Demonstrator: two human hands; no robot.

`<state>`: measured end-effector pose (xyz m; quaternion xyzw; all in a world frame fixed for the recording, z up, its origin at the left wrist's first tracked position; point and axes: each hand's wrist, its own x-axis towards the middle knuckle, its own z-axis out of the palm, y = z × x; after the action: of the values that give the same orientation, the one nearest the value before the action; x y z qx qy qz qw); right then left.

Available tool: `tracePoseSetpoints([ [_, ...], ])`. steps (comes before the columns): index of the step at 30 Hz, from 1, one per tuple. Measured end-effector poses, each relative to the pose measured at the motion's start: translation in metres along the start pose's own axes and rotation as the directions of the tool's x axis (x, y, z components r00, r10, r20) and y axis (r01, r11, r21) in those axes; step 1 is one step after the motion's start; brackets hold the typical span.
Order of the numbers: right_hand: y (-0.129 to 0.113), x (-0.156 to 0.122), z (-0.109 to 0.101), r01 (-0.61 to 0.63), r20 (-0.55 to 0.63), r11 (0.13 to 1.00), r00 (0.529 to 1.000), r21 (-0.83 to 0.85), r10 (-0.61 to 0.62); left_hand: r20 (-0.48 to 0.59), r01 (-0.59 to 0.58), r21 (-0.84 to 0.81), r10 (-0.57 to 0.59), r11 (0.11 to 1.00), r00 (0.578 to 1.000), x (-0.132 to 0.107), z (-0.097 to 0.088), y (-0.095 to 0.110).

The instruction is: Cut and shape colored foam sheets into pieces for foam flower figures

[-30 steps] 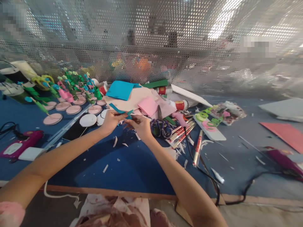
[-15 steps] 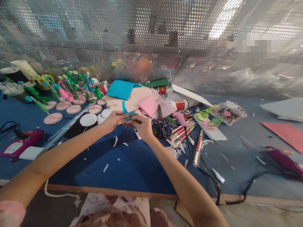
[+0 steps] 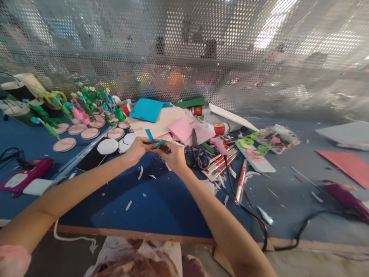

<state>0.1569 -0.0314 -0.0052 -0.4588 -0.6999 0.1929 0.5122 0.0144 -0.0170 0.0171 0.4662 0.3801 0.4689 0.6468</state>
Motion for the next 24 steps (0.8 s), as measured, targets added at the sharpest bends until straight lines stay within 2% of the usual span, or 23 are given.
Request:
tracePoseSetpoints([
  [7, 0.007, -0.006, 0.016, -0.213, 0.036, 0.928, 0.977, 0.305, 0.212, -0.095, -0.059, 0.005, 0.059, 0.998, 0.994, 0.002, -0.001, -0.001],
  [12, -0.002, -0.003, 0.017, -0.316, 0.043, 0.820, 0.941, 0.477, 0.337, -0.074, -0.096, 0.007, 0.097, 0.995, 0.993, 0.005, -0.003, -0.003],
  [16, -0.007, -0.002, 0.016, -0.345, 0.091, 0.776, 0.932, 0.528, 0.352, -0.032, -0.118, -0.020, 0.117, 0.993, 0.993, 0.004, -0.004, -0.001],
  [24, -0.011, -0.001, 0.012, -0.344, 0.164, 0.787, 0.939, 0.511, 0.303, -0.001, -0.167, 0.007, 0.167, 0.986, 0.986, 0.007, -0.006, 0.000],
])
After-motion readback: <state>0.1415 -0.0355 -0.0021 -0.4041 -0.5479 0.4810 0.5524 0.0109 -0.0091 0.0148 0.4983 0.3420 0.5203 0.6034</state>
